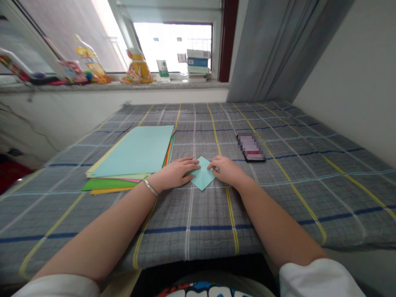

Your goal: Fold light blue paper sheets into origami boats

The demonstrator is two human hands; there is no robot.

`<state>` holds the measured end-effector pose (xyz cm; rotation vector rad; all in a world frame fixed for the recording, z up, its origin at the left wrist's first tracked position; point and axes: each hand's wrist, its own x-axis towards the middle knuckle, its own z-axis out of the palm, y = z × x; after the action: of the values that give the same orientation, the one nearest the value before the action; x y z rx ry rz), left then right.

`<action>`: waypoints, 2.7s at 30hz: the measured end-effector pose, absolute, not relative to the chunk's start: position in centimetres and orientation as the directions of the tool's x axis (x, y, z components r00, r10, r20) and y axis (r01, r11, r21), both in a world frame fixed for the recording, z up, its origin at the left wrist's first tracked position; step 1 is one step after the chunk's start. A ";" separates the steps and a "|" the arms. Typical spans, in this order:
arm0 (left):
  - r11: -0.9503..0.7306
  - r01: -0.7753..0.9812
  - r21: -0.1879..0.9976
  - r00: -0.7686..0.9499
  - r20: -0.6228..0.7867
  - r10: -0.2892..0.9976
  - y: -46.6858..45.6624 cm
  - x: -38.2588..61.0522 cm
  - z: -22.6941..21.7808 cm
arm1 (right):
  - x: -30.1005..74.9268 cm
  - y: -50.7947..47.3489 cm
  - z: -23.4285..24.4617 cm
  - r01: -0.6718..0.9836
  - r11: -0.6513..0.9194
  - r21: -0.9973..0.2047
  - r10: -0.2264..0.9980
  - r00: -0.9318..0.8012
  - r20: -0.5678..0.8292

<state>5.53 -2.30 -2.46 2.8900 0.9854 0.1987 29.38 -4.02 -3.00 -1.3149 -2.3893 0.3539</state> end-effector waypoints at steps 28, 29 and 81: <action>-0.810 0.585 -0.023 0.809 0.090 0.582 -4.1 6.3 -0.2 | 29.7 -5.8 -1.0 0.692 0.682 -0.234 0.731 -0.656 0.191; -0.800 0.601 0.003 0.796 0.097 0.598 -4.0 6.2 -0.2 | 29.7 -5.8 -1.0 0.704 0.672 -0.229 0.740 -0.645 0.189; -0.411 0.889 0.204 0.363 0.235 0.902 -1.5 8.1 -4.3 | 26.4 -2.4 -4.6 0.890 0.203 -0.409 0.967 -0.117 0.227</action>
<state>8.14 -1.55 -4.27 2.5582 1.6820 0.4845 26.43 -2.38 -4.61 -1.7248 -2.0477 0.2366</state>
